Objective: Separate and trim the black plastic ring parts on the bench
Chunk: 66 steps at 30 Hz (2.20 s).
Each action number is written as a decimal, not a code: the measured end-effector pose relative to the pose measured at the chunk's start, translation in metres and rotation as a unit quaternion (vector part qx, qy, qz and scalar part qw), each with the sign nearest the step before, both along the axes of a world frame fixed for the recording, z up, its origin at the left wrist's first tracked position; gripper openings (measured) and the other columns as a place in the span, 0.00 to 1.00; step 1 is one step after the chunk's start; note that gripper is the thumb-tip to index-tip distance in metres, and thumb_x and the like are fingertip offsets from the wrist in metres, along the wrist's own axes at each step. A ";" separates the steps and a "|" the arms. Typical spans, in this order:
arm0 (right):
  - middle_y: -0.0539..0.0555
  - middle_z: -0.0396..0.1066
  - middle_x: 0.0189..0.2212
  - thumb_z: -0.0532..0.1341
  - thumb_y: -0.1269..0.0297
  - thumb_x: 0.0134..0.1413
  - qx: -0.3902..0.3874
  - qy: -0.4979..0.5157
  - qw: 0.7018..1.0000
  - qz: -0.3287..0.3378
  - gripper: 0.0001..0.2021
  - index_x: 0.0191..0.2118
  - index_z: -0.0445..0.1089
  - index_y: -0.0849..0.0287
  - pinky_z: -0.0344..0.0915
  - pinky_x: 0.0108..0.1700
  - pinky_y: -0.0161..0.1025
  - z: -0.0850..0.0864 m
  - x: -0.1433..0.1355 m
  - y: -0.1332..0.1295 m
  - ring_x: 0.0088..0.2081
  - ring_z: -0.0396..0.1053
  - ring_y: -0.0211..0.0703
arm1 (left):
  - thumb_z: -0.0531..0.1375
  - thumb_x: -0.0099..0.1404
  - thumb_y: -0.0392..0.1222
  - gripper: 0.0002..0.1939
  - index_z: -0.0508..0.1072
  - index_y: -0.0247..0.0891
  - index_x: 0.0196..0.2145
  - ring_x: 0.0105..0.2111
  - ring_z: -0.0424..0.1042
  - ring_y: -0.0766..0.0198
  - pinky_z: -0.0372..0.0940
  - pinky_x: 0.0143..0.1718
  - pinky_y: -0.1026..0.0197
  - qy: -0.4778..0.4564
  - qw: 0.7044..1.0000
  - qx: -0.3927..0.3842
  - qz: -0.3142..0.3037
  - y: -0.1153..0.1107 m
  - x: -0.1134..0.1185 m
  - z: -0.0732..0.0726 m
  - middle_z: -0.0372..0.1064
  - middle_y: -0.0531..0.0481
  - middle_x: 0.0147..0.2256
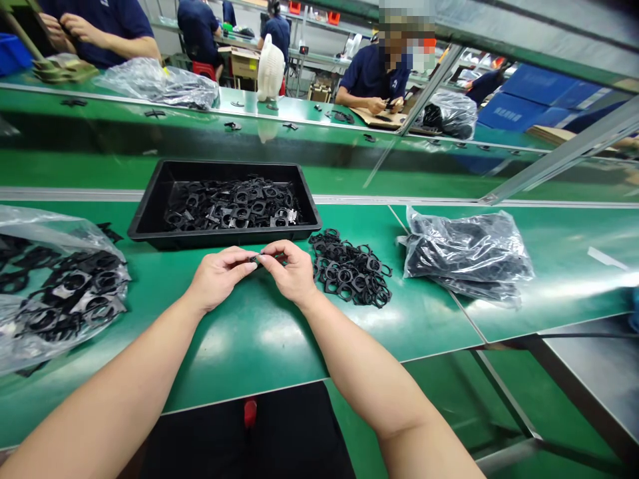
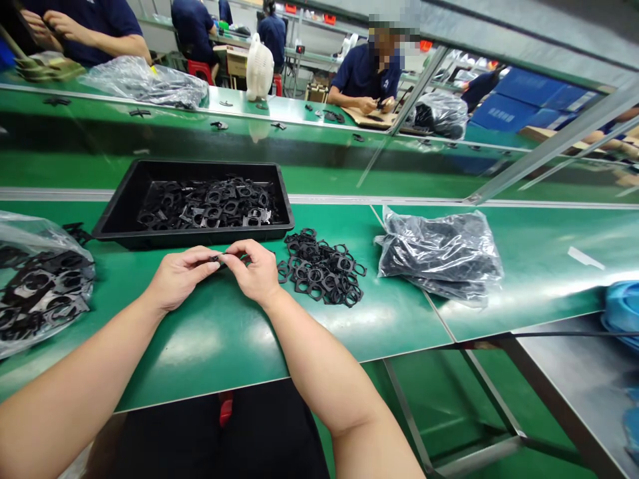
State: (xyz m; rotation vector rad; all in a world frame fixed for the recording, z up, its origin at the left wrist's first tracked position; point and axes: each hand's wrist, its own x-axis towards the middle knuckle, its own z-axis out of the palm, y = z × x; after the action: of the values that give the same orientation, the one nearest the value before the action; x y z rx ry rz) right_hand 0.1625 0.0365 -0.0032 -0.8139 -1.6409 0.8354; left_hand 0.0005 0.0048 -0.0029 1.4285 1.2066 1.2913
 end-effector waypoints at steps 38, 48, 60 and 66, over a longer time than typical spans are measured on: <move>0.53 0.69 0.32 0.60 0.66 0.54 0.137 -0.105 0.985 0.028 0.03 0.32 0.71 0.56 0.67 0.39 0.37 -0.001 0.006 0.004 0.35 0.68 0.38 | 0.70 0.45 0.46 0.15 0.79 0.37 0.31 0.31 0.73 0.61 0.67 0.39 0.58 -0.064 0.994 -0.079 0.042 0.002 -0.001 -0.002 0.77 0.47 0.31; 0.53 0.69 0.31 0.58 0.68 0.55 0.148 -0.125 0.980 0.050 0.04 0.31 0.70 0.58 0.67 0.40 0.36 0.003 0.008 0.004 0.36 0.67 0.37 | 0.68 0.49 0.47 0.13 0.79 0.37 0.31 0.33 0.73 0.60 0.67 0.39 0.59 0.004 0.999 -0.040 0.018 0.001 -0.004 -0.003 0.76 0.48 0.32; 0.54 0.69 0.32 0.56 0.70 0.57 0.183 -0.130 0.973 0.053 0.06 0.33 0.69 0.58 0.65 0.43 0.37 0.003 0.008 0.003 0.38 0.67 0.38 | 0.68 0.50 0.45 0.11 0.79 0.38 0.31 0.33 0.73 0.62 0.67 0.39 0.60 -0.026 0.998 -0.050 0.006 0.000 -0.001 0.000 0.77 0.49 0.32; 0.51 0.66 0.29 0.58 0.66 0.55 0.092 -0.111 0.988 0.058 0.04 0.30 0.66 0.59 0.63 0.36 0.35 0.003 0.006 -0.001 0.32 0.64 0.36 | 0.66 0.52 0.45 0.10 0.78 0.37 0.31 0.32 0.72 0.62 0.66 0.36 0.60 0.040 0.999 -0.014 -0.013 -0.001 -0.003 0.001 0.76 0.48 0.32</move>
State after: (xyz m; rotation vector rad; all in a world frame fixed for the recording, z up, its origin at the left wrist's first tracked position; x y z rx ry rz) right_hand 0.1688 0.0358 -0.0001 -0.7064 -1.9464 0.6800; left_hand -0.0028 0.0038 -0.0016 1.4826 1.2510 1.2045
